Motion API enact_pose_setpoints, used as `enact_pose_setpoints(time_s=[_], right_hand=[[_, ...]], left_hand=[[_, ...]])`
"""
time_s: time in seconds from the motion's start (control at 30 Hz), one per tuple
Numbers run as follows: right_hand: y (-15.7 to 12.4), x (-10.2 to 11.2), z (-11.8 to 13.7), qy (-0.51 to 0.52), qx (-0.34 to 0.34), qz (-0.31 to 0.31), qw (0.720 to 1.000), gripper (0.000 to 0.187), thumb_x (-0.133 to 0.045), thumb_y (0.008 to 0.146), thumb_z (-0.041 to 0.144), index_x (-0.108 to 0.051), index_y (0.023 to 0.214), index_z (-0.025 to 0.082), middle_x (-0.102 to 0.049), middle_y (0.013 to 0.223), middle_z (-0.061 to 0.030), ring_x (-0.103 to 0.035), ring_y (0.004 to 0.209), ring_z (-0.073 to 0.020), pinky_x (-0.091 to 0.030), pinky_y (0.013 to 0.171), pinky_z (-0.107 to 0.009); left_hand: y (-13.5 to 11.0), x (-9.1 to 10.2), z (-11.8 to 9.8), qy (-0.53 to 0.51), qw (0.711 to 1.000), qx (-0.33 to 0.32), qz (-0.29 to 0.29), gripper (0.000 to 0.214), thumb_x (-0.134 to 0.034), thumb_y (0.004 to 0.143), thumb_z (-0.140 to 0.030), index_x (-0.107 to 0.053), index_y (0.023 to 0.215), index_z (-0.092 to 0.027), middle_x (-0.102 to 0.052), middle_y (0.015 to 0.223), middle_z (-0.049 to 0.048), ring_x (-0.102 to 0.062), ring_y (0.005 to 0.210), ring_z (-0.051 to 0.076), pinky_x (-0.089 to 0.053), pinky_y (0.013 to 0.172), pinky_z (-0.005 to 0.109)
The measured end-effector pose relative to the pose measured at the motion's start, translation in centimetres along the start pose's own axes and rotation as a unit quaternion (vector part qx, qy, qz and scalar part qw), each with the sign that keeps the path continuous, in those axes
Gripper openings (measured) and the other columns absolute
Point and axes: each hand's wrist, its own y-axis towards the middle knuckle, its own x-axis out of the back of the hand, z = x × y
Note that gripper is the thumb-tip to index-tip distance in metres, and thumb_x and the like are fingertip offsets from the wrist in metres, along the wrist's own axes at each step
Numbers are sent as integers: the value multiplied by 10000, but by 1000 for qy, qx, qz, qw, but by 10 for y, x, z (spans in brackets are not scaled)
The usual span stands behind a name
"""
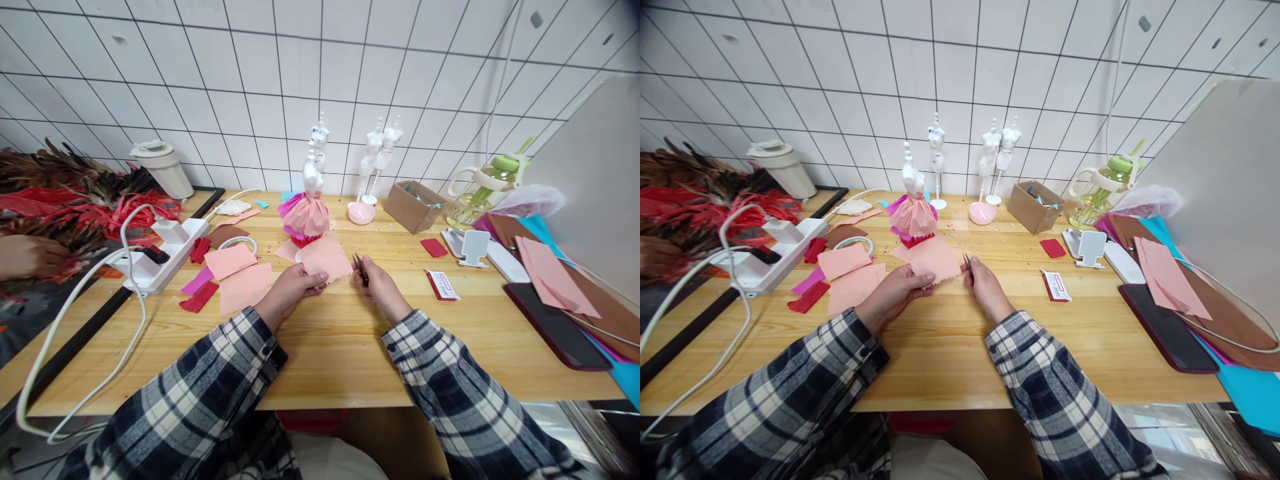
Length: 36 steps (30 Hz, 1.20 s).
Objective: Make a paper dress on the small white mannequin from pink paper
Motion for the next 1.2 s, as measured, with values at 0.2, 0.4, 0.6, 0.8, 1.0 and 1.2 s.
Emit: enact_pose_setpoints(time_s=[0.2,0.4,0.6,0.8,1.0,1.2], right_hand=[[-6,-8,-7,-37,-29,194,980,378,-470,858,585,-471,816,210,-517,602,55,-324,351,-51,-240,305,-175],[-12,-10,-6,-79,43,186,978,450,-447,852,652,-511,783,211,-391,530,72,-315,400,-57,-240,336,-165],[-12,-12,-10,-108,53,198,973,487,-387,859,680,-455,744,212,-390,506,76,-310,413,-68,-236,376,-190],[-13,-12,-9,-132,84,208,966,473,-322,899,656,-435,760,218,-405,520,69,-340,446,-83,-277,433,-207],[-9,-13,-14,-176,140,185,957,491,-303,911,640,-425,705,212,-432,577,40,-370,510,-98,-310,492,-229],[-6,-13,-16,-204,150,183,950,497,-272,918,641,-407,703,213,-420,589,36,-383,547,-111,-340,544,-245]], left_hand=[[-2,-2,-4,-40,998,-4,-37,344,-852,573,-301,-666,803,-126,-666,783,23,-594,687,96,-458,684,229],[-3,-4,-3,-51,998,-3,-48,343,-858,558,-280,-653,786,-127,-663,765,16,-593,684,93,-460,691,229],[0,-2,-1,-52,997,-7,-60,351,-858,555,-279,-643,785,-123,-646,746,2,-576,663,83,-450,675,227],[-1,-4,-2,-53,997,-8,-61,368,-863,543,-266,-644,800,-119,-651,770,7,-563,669,81,-437,675,226],[-1,-5,0,-53,997,-14,-59,364,-861,543,-273,-643,794,-123,-653,767,5,-561,671,86,-431,677,232],[0,-5,0,-54,997,-16,-59,385,-864,539,-278,-643,811,-119,-652,782,10,-565,679,85,-438,683,228]])
